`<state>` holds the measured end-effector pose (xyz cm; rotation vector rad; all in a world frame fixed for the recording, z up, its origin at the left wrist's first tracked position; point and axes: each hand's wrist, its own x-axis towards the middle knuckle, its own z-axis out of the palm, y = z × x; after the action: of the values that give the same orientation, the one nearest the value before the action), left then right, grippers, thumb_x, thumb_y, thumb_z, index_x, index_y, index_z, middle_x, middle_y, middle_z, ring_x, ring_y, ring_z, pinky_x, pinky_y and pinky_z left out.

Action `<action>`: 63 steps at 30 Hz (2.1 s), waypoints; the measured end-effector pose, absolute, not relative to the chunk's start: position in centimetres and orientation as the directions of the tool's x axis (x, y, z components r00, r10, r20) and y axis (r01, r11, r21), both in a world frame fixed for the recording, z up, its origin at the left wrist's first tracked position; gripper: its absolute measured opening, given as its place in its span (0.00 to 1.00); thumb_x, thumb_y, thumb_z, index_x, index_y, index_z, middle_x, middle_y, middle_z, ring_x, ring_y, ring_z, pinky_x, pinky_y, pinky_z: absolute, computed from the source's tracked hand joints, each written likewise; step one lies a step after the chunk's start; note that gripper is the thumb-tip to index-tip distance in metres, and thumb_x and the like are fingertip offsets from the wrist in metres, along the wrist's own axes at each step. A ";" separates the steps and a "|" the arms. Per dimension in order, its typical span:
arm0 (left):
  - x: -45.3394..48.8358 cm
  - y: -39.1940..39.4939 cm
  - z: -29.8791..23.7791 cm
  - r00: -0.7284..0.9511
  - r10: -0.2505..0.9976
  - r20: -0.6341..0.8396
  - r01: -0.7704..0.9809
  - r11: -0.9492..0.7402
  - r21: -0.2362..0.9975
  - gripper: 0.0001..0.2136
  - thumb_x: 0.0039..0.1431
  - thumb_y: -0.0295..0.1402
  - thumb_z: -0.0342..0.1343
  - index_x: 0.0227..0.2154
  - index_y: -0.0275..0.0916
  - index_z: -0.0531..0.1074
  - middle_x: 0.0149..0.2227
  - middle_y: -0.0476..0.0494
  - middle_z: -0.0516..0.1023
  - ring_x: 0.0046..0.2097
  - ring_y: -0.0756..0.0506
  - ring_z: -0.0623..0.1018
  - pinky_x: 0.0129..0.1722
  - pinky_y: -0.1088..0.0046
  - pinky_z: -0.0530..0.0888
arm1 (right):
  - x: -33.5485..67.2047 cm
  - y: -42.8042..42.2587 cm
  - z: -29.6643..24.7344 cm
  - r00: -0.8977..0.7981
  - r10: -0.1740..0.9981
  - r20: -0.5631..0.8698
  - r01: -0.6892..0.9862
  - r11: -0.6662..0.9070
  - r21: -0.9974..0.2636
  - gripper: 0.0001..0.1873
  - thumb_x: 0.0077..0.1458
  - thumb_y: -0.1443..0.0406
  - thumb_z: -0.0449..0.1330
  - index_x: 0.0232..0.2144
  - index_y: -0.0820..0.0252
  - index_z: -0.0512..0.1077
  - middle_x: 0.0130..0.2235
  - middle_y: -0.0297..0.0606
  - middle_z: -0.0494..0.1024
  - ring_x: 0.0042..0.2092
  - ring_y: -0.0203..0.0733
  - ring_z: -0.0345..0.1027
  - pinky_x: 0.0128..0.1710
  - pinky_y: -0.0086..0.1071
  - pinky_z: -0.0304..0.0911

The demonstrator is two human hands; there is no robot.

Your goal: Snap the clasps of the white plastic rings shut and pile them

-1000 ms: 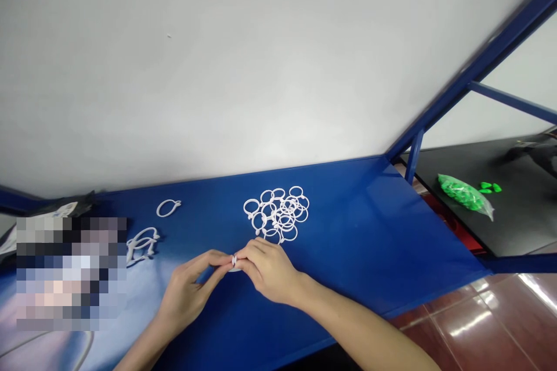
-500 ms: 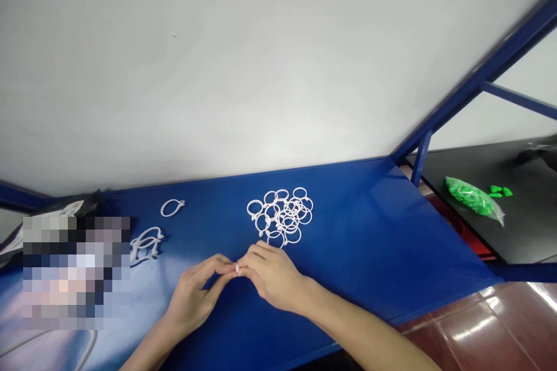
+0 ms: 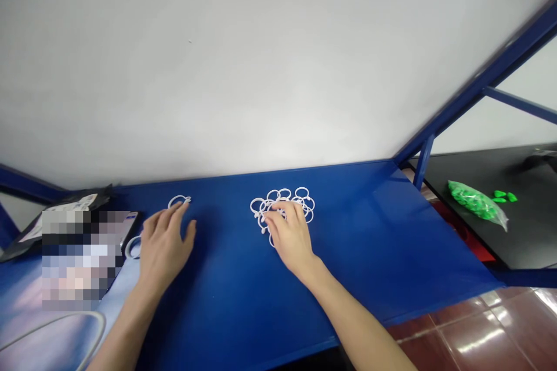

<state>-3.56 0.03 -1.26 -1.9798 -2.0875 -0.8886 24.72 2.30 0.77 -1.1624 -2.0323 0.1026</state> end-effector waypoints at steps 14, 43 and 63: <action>-4.3 0.8 -3.2 -0.142 0.885 0.443 0.988 0.100 0.117 0.12 0.69 0.31 0.48 0.46 0.37 0.76 0.42 0.37 0.82 0.49 0.33 0.72 0.49 0.53 0.64 | 24.9 1.9 -0.1 -0.279 0.822 0.497 0.769 0.501 -0.398 0.10 0.66 0.66 0.60 0.47 0.56 0.78 0.52 0.47 0.73 0.55 0.55 0.66 0.53 0.51 0.71; 3.2 -3.1 0.2 0.164 0.982 -0.089 0.087 0.076 0.993 0.13 0.64 0.44 0.60 0.37 0.39 0.76 0.36 0.46 0.80 0.33 0.46 0.82 0.36 0.70 0.79 | 22.9 -1.2 0.1 -0.476 0.815 0.332 0.380 0.531 -0.758 0.07 0.70 0.63 0.56 0.40 0.56 0.74 0.37 0.34 0.81 0.37 0.37 0.74 0.38 0.31 0.67; -0.6 -1.9 0.4 0.259 0.889 0.377 0.739 -0.434 0.516 0.10 0.67 0.40 0.57 0.45 0.46 0.78 0.45 0.42 0.83 0.48 0.40 0.79 0.53 0.60 0.74 | 23.8 -0.2 0.1 -0.516 0.726 0.455 0.495 0.686 -0.533 0.11 0.72 0.61 0.54 0.41 0.57 0.75 0.38 0.36 0.80 0.37 0.38 0.75 0.37 0.31 0.69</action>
<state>-0.62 -1.87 0.39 -2.6692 -1.7647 -1.0837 23.80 -0.24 0.07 -0.9314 -2.2243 0.4442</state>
